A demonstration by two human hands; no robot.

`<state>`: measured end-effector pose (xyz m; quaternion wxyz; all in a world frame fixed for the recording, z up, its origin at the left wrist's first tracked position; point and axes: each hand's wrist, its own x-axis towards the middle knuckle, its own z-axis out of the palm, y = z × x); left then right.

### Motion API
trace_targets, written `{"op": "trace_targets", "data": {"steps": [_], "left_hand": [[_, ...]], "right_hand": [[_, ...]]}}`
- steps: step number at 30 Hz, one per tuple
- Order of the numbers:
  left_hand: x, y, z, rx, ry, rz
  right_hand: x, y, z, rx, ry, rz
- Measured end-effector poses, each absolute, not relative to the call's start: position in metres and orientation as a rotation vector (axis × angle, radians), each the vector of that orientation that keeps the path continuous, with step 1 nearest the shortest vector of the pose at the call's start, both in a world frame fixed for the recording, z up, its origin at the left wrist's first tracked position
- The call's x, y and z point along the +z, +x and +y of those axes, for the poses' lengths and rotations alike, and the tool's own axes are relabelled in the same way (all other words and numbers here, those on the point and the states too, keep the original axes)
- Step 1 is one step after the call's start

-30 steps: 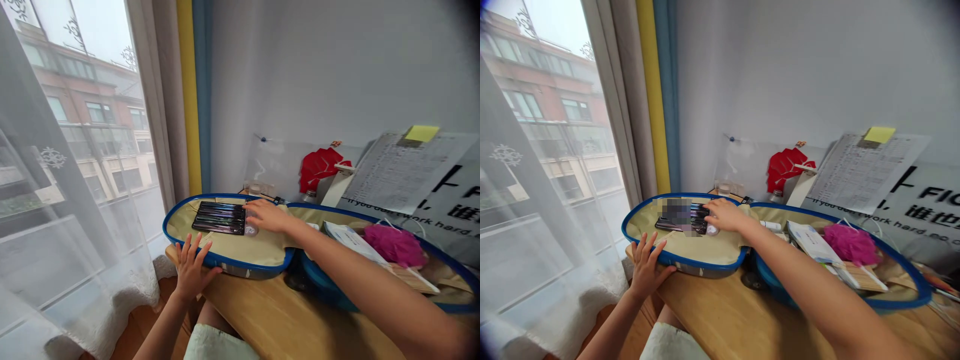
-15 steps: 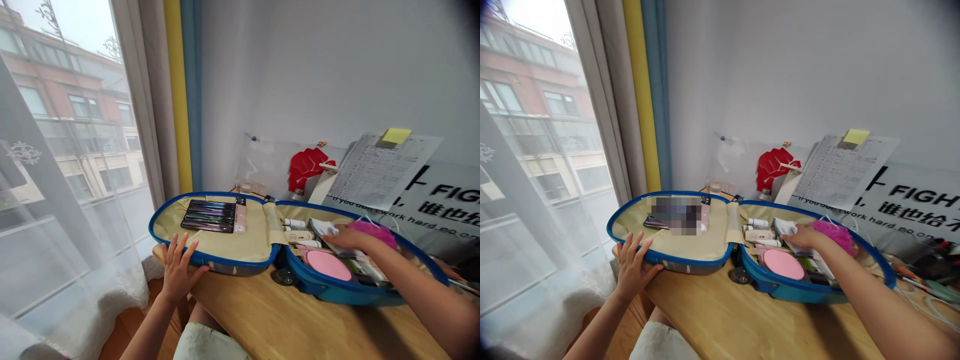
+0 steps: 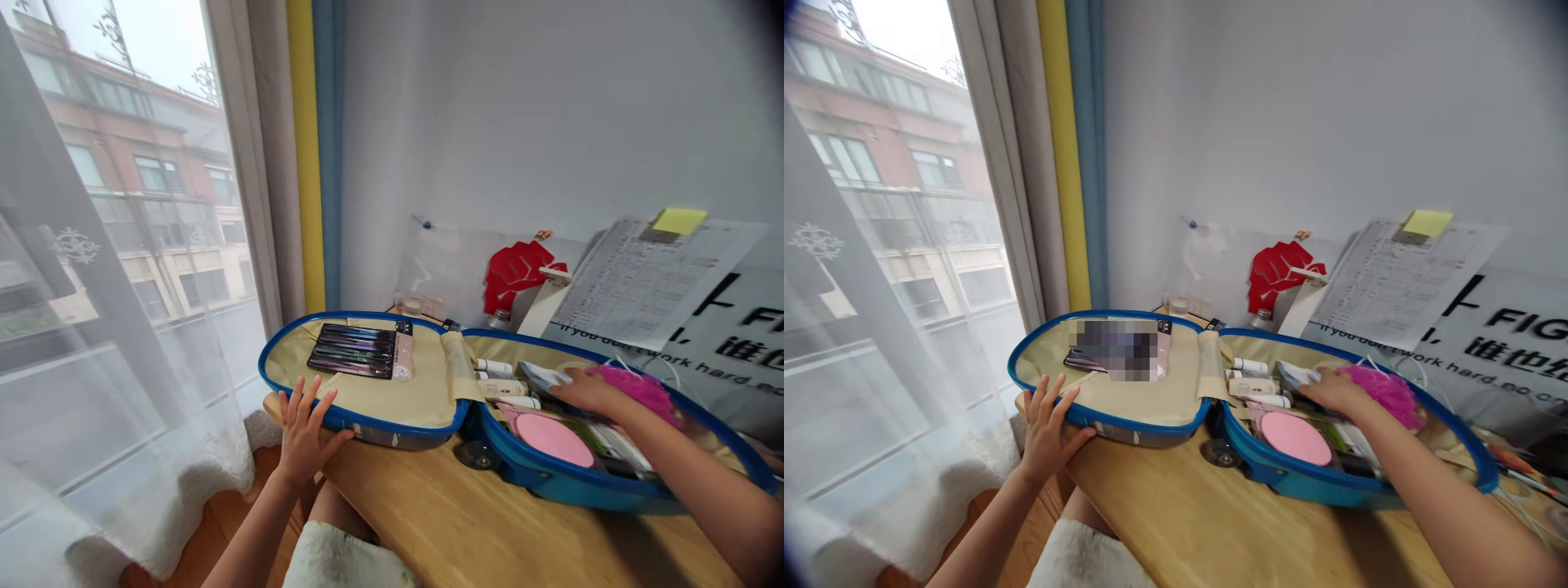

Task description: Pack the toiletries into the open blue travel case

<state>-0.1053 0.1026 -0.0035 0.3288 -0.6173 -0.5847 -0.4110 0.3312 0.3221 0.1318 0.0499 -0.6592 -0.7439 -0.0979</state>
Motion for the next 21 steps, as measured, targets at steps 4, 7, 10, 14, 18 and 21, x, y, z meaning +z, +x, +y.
{"op": "trace_targets", "data": {"steps": [4,7,10,14,18,21], "left_hand": [[-0.003,-0.104,0.102,-1.065,-1.607,-1.547],[-0.002,-0.103,0.102,-1.066,-1.608,-1.540],[-0.001,-0.103,0.102,-1.059,-1.613,-1.517],[-0.003,-0.104,0.102,-1.046,-1.612,-1.527],[-0.006,-0.104,0.103,-1.033,-1.609,-1.540],[-0.009,-0.104,0.103,-1.031,-1.600,-1.535]], "right_hand": [[0.158,0.321,0.308,-0.278,-2.048,-2.214],[0.177,0.292,0.295,-0.291,-1.853,-2.305],[0.185,0.238,0.277,-0.106,-1.374,-2.505],[0.174,0.146,0.253,0.313,-0.942,-2.727],[0.150,0.071,0.240,0.595,-0.703,-2.874],[0.135,0.036,0.240,0.692,-0.600,-2.947]]}}
